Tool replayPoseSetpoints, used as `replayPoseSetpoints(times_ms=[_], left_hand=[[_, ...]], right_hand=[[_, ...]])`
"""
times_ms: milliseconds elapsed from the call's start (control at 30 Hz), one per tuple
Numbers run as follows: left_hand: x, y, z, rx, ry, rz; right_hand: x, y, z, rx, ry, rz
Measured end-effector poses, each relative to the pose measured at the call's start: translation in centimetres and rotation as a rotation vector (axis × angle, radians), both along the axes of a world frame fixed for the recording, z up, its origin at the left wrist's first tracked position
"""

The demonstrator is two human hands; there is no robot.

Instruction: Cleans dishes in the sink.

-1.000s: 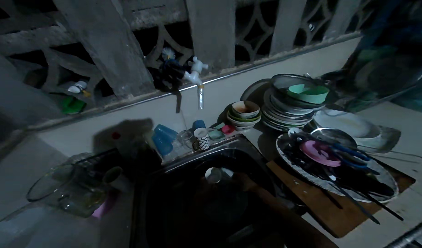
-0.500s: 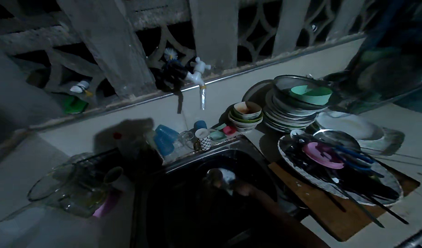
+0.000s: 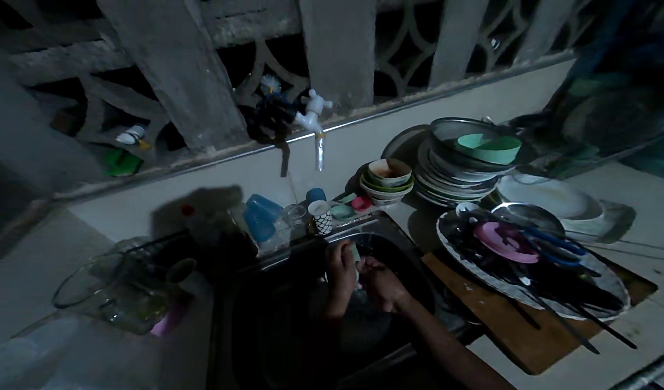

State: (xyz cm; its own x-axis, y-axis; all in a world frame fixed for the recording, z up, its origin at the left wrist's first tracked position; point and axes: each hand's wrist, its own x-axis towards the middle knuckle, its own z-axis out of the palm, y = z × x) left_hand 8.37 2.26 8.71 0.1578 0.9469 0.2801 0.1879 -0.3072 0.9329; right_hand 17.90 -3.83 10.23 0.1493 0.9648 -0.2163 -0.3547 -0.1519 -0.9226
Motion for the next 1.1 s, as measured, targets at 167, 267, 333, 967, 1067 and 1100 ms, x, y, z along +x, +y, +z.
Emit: replayPoseSetpoints(times_ms=[167, 267, 333, 967, 1067, 1100], left_hand=[[-0.6, 0.2, 1.6, -0.488, -0.348, -0.015], [-1.0, 0.6, 2.0, -0.452, -0.266, 0.015], [-1.1, 1.0, 2.3, -0.433, -0.139, 0.031], [-1.2, -2.1, 3.8, -0.247, 0.367, -0.413], [-1.2, -1.1, 4.4, -0.336, 0.279, -0.299], [-1.3, -0.6, 4.4, -0.355, 0.242, -0.251]], right_hand=[[1.3, 0.1, -0.3, 0.088, -0.113, 0.025], [1.9, 0.6, -0.8, 0.007, -0.323, 0.004], [1.6, 0.6, -0.9, 0.055, -0.419, 0.078], [3.0, 1.6, 1.6, -0.324, -0.182, 0.071], [2.2, 2.1, 0.9, -0.298, 0.021, 0.031], [2.2, 2.2, 0.5, -0.264, -0.030, 0.079]])
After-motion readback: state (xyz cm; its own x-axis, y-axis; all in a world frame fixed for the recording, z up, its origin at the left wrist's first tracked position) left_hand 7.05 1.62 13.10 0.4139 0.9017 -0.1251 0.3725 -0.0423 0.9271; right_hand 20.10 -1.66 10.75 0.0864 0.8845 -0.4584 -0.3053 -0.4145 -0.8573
